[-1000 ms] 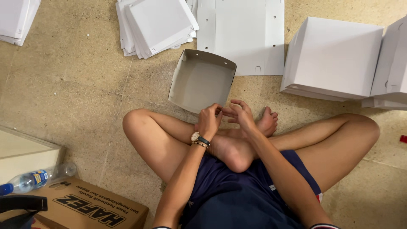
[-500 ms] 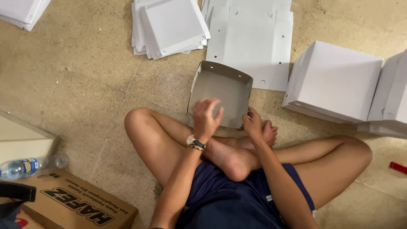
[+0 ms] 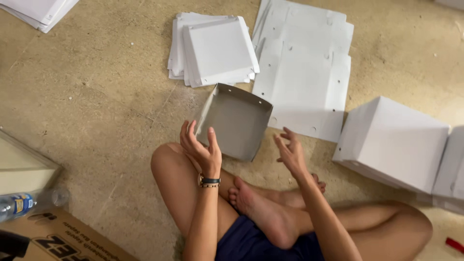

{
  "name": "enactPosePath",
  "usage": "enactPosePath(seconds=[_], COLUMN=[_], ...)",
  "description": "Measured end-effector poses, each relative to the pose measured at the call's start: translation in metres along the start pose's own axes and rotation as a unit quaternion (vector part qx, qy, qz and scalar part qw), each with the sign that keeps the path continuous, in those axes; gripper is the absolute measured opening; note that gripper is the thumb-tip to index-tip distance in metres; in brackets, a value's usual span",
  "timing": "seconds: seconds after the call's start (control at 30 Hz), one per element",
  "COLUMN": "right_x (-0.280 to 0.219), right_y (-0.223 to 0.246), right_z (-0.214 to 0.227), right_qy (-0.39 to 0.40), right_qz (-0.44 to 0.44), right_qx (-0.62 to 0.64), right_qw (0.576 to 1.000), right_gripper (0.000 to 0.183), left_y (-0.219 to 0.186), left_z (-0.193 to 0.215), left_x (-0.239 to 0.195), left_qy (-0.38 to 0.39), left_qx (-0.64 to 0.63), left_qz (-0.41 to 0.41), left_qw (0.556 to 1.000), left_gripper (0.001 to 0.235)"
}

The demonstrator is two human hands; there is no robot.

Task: The person sits on the floor and assembles white cardboard boxes by folding the flat pieces and inserting tabs into slots. They handle the boxes one at a time, stacking the finished ones to the side.

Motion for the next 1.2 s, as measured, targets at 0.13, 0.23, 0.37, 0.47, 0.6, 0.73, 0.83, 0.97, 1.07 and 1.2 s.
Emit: enactPosePath(seconds=[0.13,0.23,0.37,0.47,0.6,0.73,0.83,0.97,1.07,1.2], right_x=[0.078,0.156,0.227,0.268,0.310,0.296,0.285,0.300,0.272,0.181], right_y=[0.002,0.006,0.021,0.018,-0.004,0.017,0.025,0.050,0.116,0.210], right_z=[0.004,-0.007,-0.041,-0.063,-0.073,-0.081,-0.080,-0.075,-0.053,0.017], right_qy=[-0.071,-0.104,-0.074,-0.050,-0.070,-0.107,-0.164,-0.187,-0.155,-0.111], right_qz=[0.067,0.120,0.026,-0.027,-0.053,-0.023,-0.011,0.020,0.079,0.332], right_qx=[-0.047,-0.143,-0.135,-0.155,-0.216,-0.204,-0.179,-0.025,0.120,0.155], right_qw=[0.994,0.977,0.988,0.986,0.972,0.973,0.970,0.982,0.978,0.924], right_gripper=[0.047,0.028,0.037,0.058,0.075,0.056,0.050,0.038,0.034,0.021], left_y=[0.024,0.034,0.045,0.054,0.058,0.063,0.066,0.069,0.074,0.108], left_z=[-0.010,-0.025,-0.046,-0.059,-0.066,-0.072,-0.071,-0.062,-0.055,-0.075], left_x=[0.014,0.021,0.024,0.022,0.019,0.013,0.010,0.011,0.006,-0.034], left_qy=[0.026,0.085,0.162,0.189,0.210,0.198,0.179,0.144,0.114,0.118], left_qx=[0.046,0.016,0.012,0.051,0.110,0.124,0.128,0.087,0.030,-0.101], left_qz=[0.094,0.183,0.258,0.281,0.302,0.279,0.263,0.272,0.317,0.468], left_qw=[0.994,0.979,0.952,0.940,0.923,0.932,0.939,0.948,0.941,0.870], left_gripper=[0.045,0.053,0.053,0.056,0.059,0.061,0.061,0.064,0.070,0.076])
Point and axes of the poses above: each hand's wrist, its own x-axis towards the middle knuckle, its own z-axis out of the back of the hand, y = z × x, the point moved 6 cm from there along x, towards the middle knuckle
